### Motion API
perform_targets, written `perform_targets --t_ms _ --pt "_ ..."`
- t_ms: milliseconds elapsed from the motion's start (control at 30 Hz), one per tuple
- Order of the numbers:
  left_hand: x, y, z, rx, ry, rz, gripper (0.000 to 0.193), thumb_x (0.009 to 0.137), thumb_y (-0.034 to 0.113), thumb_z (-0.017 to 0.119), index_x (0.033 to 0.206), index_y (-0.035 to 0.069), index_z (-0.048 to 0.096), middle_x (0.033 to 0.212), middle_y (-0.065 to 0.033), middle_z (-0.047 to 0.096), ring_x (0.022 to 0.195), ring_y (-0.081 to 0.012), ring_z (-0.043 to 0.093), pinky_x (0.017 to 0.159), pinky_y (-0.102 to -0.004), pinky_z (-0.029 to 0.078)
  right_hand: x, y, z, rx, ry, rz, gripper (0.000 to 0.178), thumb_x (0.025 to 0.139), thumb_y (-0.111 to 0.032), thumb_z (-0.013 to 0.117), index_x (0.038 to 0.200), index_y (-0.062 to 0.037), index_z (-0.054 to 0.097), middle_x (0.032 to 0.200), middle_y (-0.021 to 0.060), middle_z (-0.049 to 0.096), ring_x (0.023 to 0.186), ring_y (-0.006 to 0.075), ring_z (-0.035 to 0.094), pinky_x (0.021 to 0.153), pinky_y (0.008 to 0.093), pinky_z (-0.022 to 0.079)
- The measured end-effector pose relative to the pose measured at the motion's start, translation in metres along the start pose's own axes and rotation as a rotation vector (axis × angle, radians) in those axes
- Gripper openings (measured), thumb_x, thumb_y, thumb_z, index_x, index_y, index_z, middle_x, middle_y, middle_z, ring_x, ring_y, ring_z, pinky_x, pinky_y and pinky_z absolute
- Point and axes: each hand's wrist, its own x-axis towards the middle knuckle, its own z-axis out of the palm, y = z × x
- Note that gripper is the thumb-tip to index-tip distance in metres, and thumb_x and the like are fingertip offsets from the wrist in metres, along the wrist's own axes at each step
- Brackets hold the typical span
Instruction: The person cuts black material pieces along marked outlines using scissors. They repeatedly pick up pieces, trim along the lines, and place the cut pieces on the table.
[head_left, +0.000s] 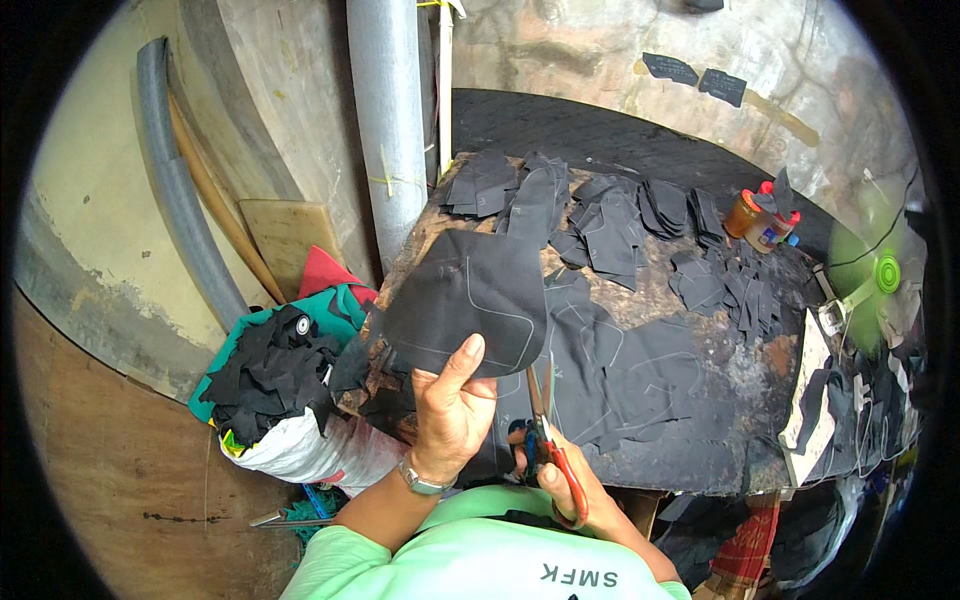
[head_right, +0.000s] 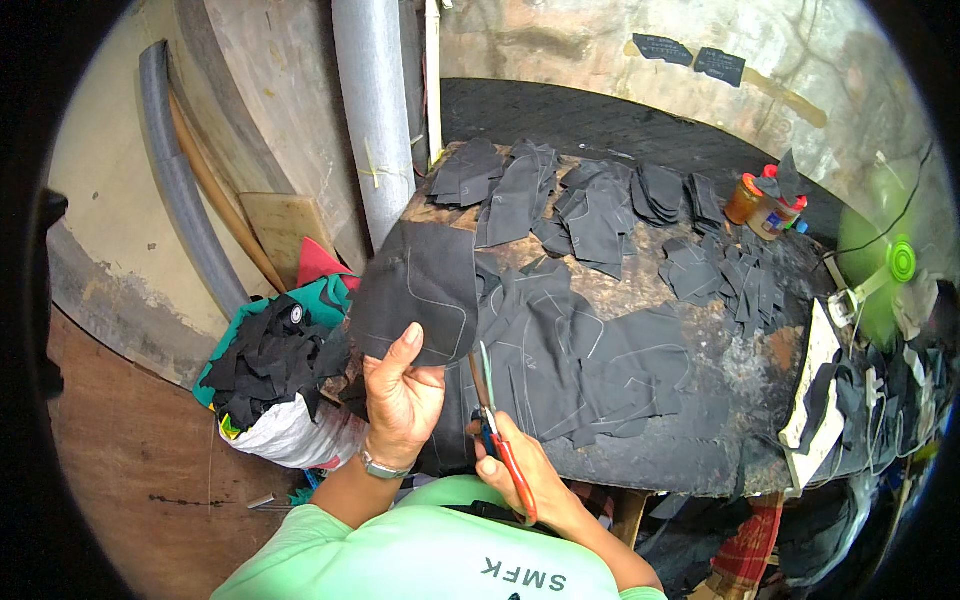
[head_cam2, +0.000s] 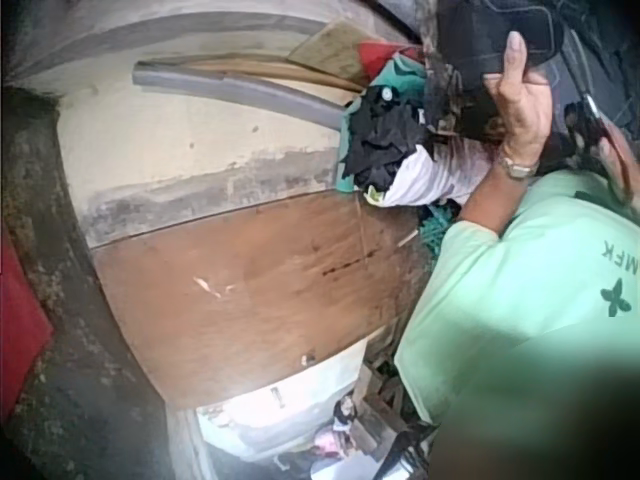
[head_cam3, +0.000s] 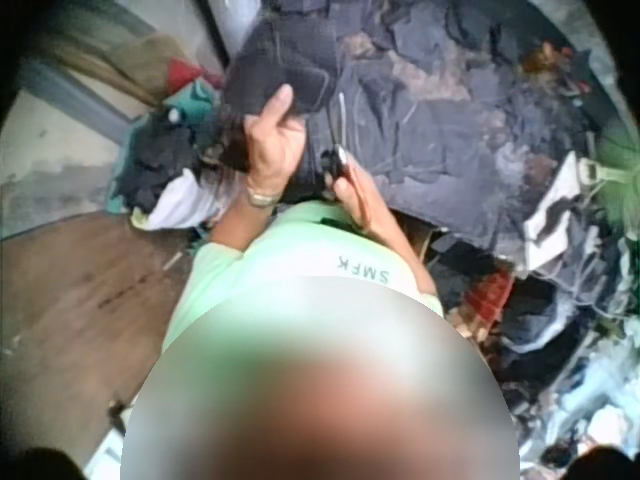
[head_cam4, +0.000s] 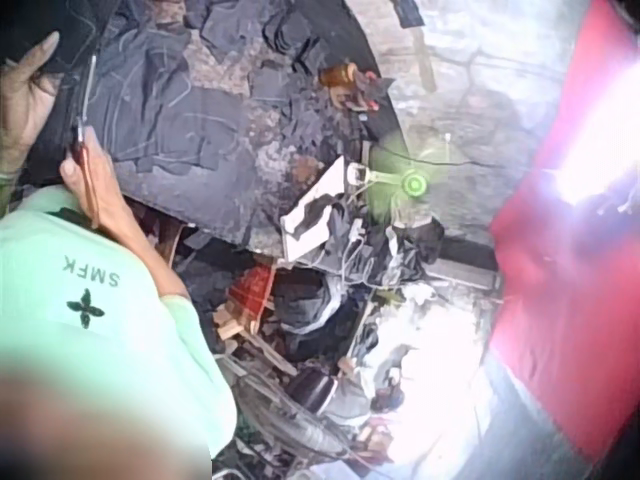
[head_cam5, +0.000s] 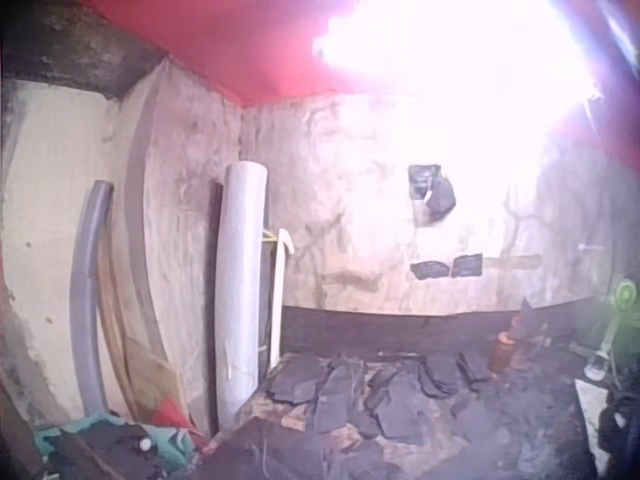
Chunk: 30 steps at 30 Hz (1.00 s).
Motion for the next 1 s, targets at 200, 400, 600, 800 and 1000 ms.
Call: perform_targets --t_ms 200,400,600,800,1000 --pt "-0.015 -0.015 0.005 0.262 -0.069 0.254 0.046 0.090 -0.005 0.052 0.134 0.004 0.042 0.128 -0.0092 0.052 0.113 -0.0183 0.054 0.096 -0.0345 0.047 0.014 -0.013 0.006 -0.045 0.064 -0.069 0.074 0.084 -0.069 0.048 0.106 0.0018 0.046 0.077 0.0120 0.051 0.067 0.0229 0.050 0.062 0.0374 0.043" --pt "-0.025 -0.024 -0.004 0.243 -0.124 0.314 0.044 0.092 -0.004 0.051 0.133 0.005 0.042 0.122 -0.0077 0.054 0.105 -0.0148 0.056 0.086 -0.0272 0.051 0.023 -0.007 0.013 -0.070 0.142 -0.156 0.075 0.083 -0.072 0.047 0.098 0.0016 0.046 0.071 0.0108 0.050 0.063 0.0209 0.049 0.059 0.0357 0.042" --pt "-0.026 -0.015 -0.003 0.290 -0.064 0.187 0.031 0.093 0.001 0.054 0.122 0.008 0.047 0.102 -0.0014 0.053 0.078 -0.0068 0.050 0.063 -0.0208 0.044 0.018 0.007 0.020 0.092 0.185 -0.160 0.060 0.084 -0.059 0.059 0.092 -0.0002 0.053 0.059 0.0005 0.048 0.053 0.0090 0.046 0.048 0.0255 0.037" --pt "-0.024 -0.009 0.005 0.350 -0.041 0.143 0.010 0.094 0.010 0.057 0.103 0.008 0.053 0.078 0.0032 0.049 0.051 -0.0024 0.038 0.040 -0.0190 0.031 0.014 0.004 0.023 0.197 0.190 -0.135 0.052 0.086 -0.053 0.061 0.090 -0.0016 0.055 0.057 -0.0013 0.049 0.049 0.0073 0.048 0.046 0.0232 0.040" --pt "-0.034 -0.008 0.002 0.398 -0.093 0.033 0.019 0.093 0.009 0.057 0.111 0.008 0.051 0.092 -0.0010 0.054 0.069 -0.0096 0.047 0.058 -0.0241 0.039 0.026 -0.006 0.012 0.053 0.255 -0.222 0.067 0.084 -0.068 0.051 0.095 -0.0013 0.054 0.065 0.0020 0.050 0.055 0.0089 0.050 0.050 0.0244 0.042"
